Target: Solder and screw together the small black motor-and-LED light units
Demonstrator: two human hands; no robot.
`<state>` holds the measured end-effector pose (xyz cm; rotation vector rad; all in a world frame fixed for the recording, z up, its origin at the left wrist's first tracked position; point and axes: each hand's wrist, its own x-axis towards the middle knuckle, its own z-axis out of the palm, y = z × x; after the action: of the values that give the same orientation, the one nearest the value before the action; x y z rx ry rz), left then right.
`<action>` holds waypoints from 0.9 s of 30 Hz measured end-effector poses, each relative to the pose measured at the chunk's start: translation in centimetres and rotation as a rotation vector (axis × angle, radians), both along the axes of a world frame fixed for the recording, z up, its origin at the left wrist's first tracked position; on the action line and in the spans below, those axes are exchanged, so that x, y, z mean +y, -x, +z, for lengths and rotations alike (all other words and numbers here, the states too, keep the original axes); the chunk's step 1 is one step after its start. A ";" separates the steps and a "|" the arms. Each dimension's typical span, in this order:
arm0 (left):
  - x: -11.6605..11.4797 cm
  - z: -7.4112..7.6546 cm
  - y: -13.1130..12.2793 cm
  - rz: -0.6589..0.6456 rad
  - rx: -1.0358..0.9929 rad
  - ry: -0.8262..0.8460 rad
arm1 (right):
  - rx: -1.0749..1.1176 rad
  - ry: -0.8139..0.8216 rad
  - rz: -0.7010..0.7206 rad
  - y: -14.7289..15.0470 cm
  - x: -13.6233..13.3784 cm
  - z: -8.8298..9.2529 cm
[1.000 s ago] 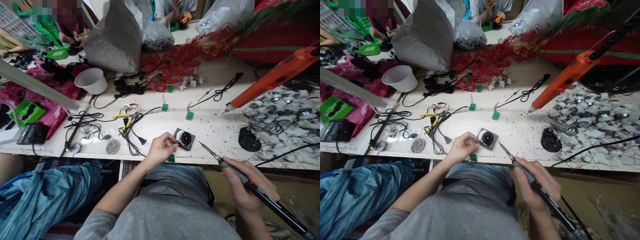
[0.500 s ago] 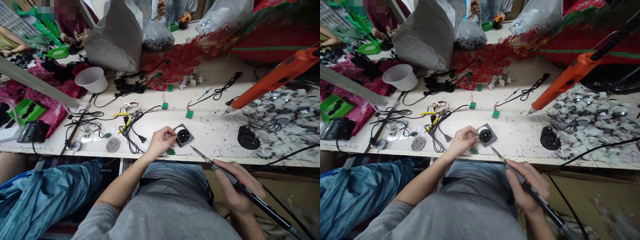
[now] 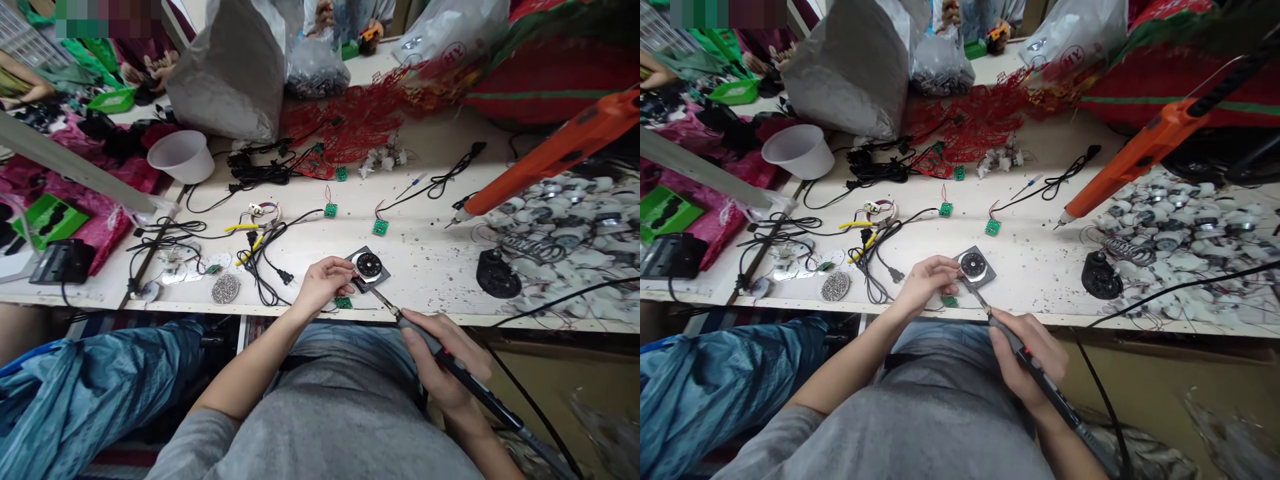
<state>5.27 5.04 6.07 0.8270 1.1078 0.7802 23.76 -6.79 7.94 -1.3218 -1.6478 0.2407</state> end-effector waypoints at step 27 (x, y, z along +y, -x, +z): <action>0.1 -0.1 0.3 -0.017 -0.078 0.013 | -0.221 -0.179 -0.011 2.9 1.8 -1.8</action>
<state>4.95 5.16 6.01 0.7883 1.0344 0.7840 20.86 -4.96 6.16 -1.2553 -1.7996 -0.0618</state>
